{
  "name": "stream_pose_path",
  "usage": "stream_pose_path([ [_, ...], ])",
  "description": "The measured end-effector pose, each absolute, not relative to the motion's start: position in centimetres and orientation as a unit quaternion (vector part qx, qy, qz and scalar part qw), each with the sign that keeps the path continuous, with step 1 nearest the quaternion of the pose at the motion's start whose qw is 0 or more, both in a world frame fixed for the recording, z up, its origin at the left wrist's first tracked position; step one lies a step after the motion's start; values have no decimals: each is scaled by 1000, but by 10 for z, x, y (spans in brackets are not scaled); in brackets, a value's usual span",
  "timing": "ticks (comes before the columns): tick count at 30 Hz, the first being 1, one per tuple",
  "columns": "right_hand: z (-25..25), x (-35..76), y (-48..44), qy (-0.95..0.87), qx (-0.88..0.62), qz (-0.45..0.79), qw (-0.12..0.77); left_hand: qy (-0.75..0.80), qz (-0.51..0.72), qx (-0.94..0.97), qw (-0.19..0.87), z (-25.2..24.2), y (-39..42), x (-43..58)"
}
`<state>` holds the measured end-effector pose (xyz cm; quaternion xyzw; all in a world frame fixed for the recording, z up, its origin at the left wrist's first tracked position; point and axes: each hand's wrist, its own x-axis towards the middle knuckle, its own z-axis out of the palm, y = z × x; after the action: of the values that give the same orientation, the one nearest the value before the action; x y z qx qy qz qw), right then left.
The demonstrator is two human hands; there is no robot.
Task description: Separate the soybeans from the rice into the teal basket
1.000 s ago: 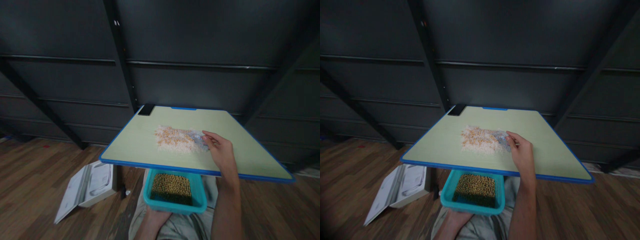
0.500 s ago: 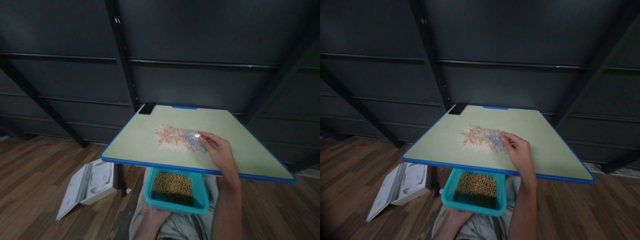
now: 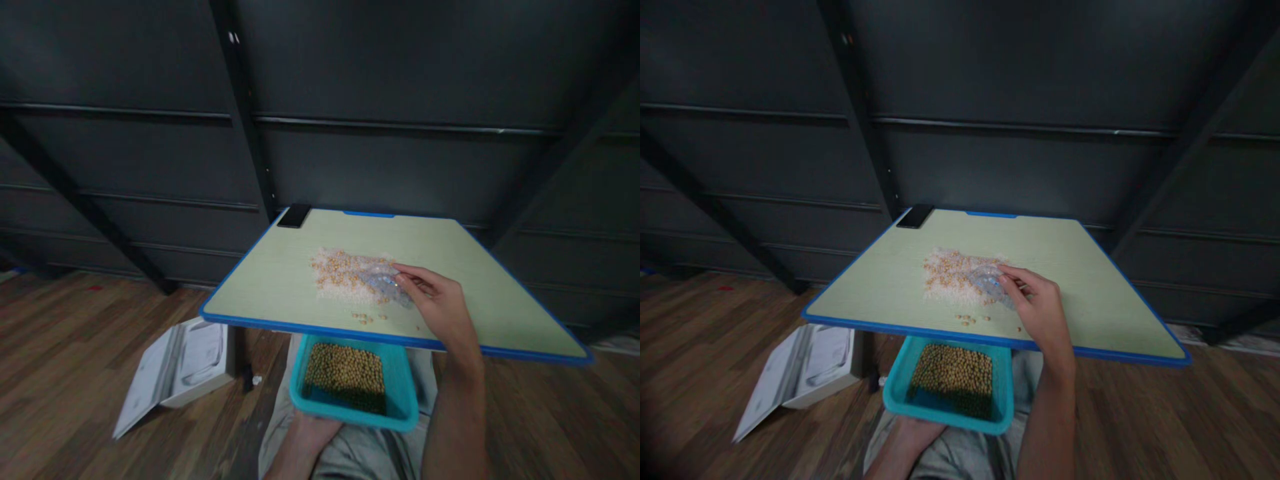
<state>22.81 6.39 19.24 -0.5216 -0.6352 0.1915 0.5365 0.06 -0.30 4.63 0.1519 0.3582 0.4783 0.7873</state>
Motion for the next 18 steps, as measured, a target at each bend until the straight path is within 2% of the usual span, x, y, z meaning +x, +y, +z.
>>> stream_pose_path([
  [8, 194, 233, 61, -650, -534, 172, 512, 362, 488, 56, 792, 70, -2, 7],
  [18, 199, 229, 57, -674, -522, 184, 490, 246, 493, 48, 833, 48, 1, 5],
])
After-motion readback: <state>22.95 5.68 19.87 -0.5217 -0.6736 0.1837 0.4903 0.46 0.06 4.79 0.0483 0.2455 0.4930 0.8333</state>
